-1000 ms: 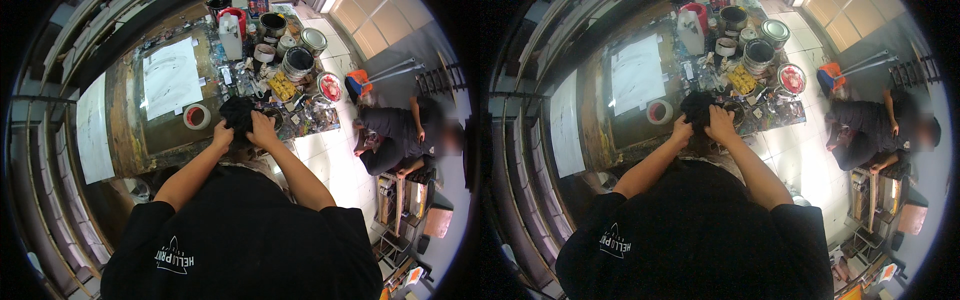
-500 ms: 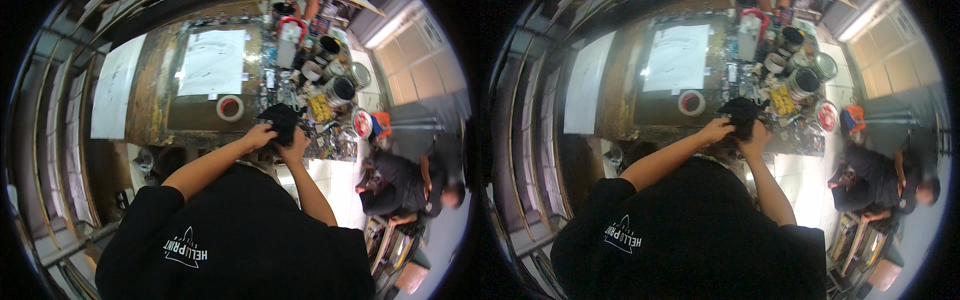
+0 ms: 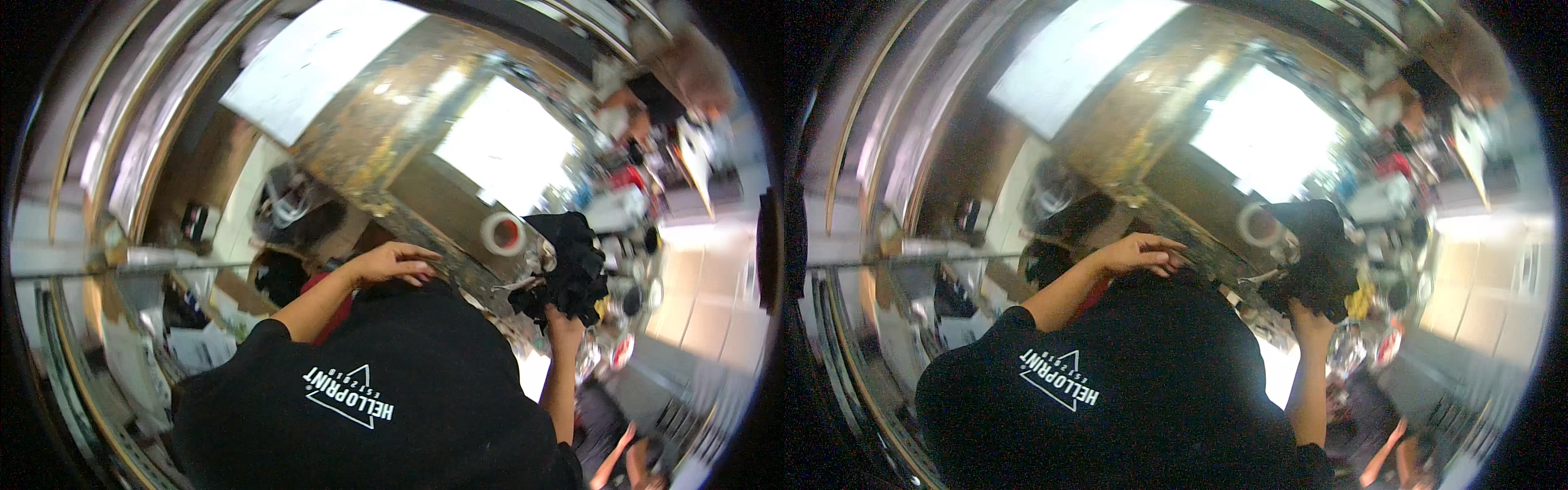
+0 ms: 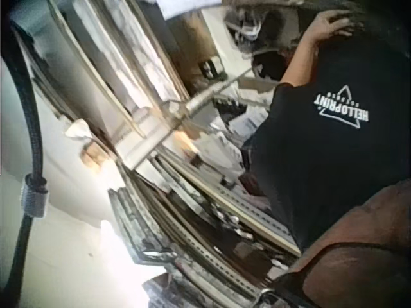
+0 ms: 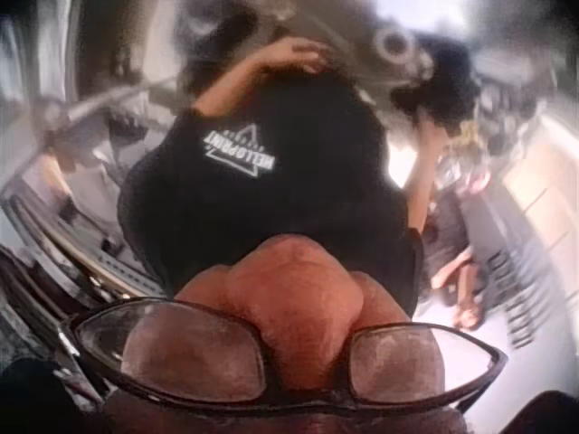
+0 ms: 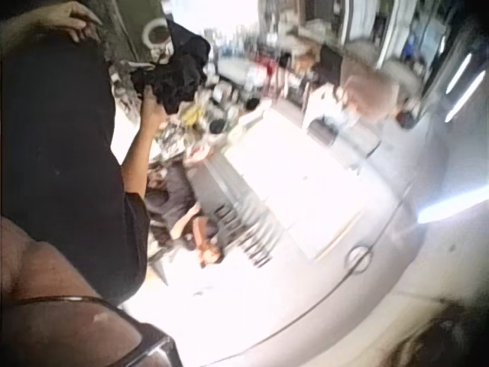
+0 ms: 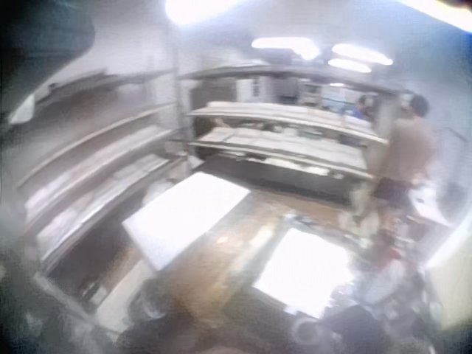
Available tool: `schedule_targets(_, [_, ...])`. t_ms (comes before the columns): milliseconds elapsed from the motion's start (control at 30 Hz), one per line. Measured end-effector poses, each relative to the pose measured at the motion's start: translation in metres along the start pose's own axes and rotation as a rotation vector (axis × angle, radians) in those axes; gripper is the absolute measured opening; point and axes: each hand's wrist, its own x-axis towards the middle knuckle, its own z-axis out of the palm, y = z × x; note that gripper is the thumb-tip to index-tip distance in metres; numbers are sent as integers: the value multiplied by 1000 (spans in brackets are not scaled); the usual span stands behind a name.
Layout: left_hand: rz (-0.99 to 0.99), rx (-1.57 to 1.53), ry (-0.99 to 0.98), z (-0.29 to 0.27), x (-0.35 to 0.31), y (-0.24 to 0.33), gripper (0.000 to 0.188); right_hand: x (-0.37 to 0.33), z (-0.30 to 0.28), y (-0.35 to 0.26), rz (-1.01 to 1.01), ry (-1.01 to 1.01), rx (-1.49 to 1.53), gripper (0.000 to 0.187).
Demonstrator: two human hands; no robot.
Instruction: The person wipes a screen printing frame, applies ink to it using a spatula, and peels a sheet of paper from a flat surface.
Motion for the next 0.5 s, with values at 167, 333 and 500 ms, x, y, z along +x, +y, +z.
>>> schedule_targets(167, [34, 276, 1144, -146, -91, -85, 42, 33, 132, -67, -121, -365, -14, 41])
schedule_targets(333, [-9, 674, 1917, -270, -148, -124, 37, 55, 321, -125, -356, -730, -357, 42])
schedule_targets(500, [-270, 721, 1720, -355, -138, -152, 47, 32, 501, -162, -370, -1007, -175, 43])
